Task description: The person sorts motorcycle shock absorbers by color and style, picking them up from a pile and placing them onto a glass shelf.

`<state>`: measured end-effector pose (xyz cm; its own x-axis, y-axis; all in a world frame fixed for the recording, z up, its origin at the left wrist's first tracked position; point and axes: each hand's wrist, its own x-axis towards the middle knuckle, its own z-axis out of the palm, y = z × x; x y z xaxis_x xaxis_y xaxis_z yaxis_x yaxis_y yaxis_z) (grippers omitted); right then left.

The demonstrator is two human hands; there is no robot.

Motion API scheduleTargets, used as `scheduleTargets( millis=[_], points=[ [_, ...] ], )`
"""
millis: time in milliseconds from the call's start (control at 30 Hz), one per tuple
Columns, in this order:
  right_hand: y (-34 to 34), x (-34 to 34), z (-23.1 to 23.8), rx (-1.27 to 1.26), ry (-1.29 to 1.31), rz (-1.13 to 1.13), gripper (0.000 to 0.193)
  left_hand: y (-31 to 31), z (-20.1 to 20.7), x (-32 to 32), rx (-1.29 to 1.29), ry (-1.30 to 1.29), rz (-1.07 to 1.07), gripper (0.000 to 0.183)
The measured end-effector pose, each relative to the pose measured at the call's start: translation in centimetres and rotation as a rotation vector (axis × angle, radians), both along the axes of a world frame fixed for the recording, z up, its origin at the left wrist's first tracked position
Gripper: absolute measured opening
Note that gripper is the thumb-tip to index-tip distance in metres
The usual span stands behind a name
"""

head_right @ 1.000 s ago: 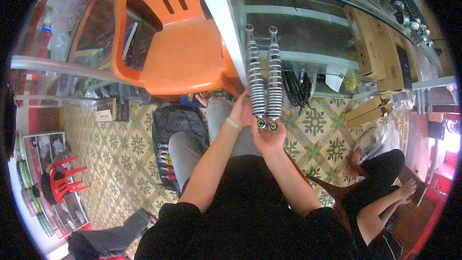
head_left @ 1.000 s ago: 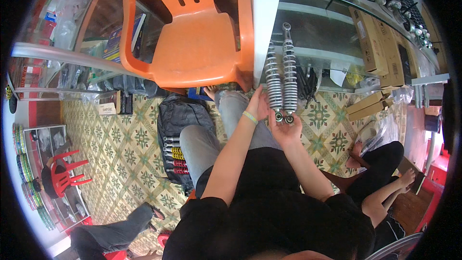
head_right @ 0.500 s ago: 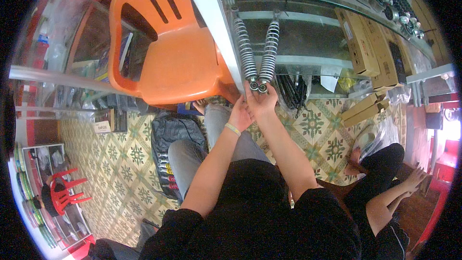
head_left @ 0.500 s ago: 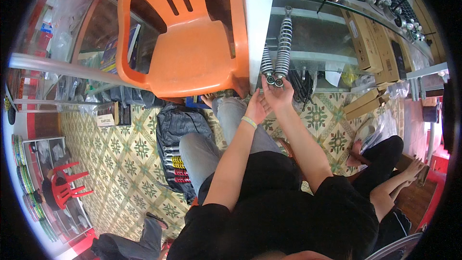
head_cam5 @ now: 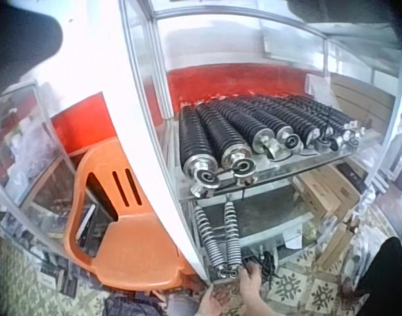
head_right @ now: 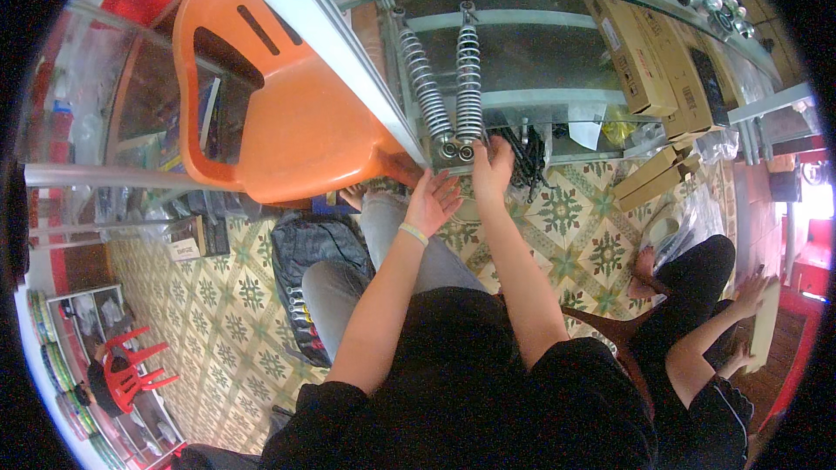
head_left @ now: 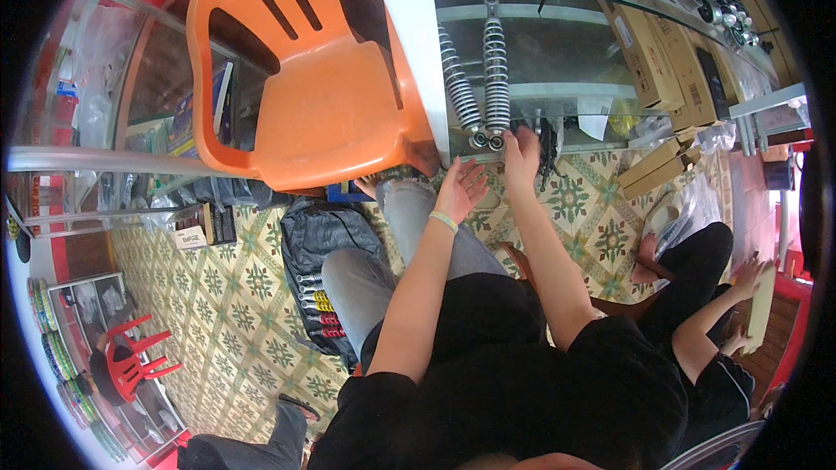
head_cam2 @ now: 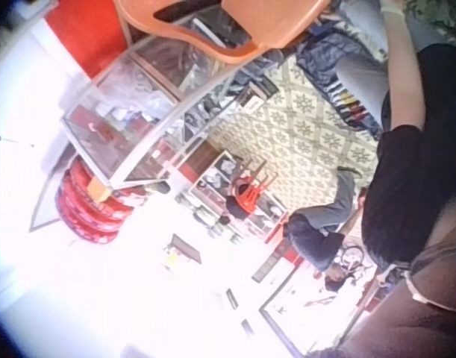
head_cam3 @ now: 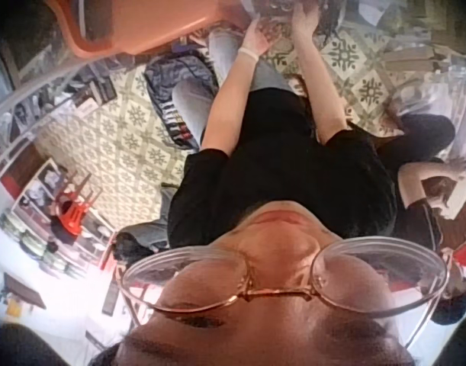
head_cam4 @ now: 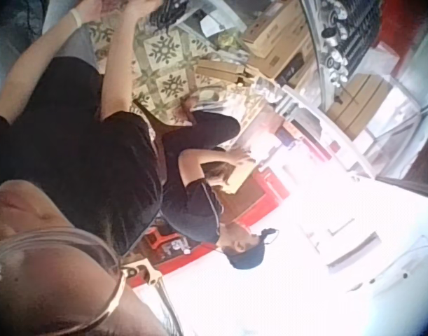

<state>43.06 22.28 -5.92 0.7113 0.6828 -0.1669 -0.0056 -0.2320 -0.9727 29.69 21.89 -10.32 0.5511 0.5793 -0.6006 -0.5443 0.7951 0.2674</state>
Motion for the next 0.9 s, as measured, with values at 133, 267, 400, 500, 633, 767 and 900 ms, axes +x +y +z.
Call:
scheduleTargets(
  millis=[133,267,400,500,633,767,900],
  points=[
    [3.3,0.4,2.5,0.051,-0.931,0.051,0.061,-0.1,-0.3,-0.3,-0.005,0.031,-0.020,0.044],
    [8.5,-0.4,4.6,-0.344,-0.938,0.302,0.082,0.3,-0.3,-0.3,-0.007,0.057,-0.018,0.042],
    [10.8,-0.7,4.8,-0.523,-0.958,0.355,0.090,-0.2,0.0,-0.2,-0.001,0.052,-0.038,0.041],
    [11.8,-1.4,4.6,-0.530,-0.978,0.383,0.087,0.1,-0.2,-0.1,0.008,0.054,-0.057,0.041],
    [12.0,-2.3,4.4,-0.487,-0.977,0.408,0.085,0.1,-0.6,-0.4,0.021,0.045,-0.068,0.046],
    [12.5,-2.5,4.0,-0.482,-0.982,0.365,0.087,0.1,-0.5,0.0,0.010,0.035,-0.075,0.044],
    [13.1,-2.4,4.4,-0.478,-0.921,0.413,0.091,0.1,-0.5,-0.1,0.016,0.042,-0.093,0.049]
  ],
)
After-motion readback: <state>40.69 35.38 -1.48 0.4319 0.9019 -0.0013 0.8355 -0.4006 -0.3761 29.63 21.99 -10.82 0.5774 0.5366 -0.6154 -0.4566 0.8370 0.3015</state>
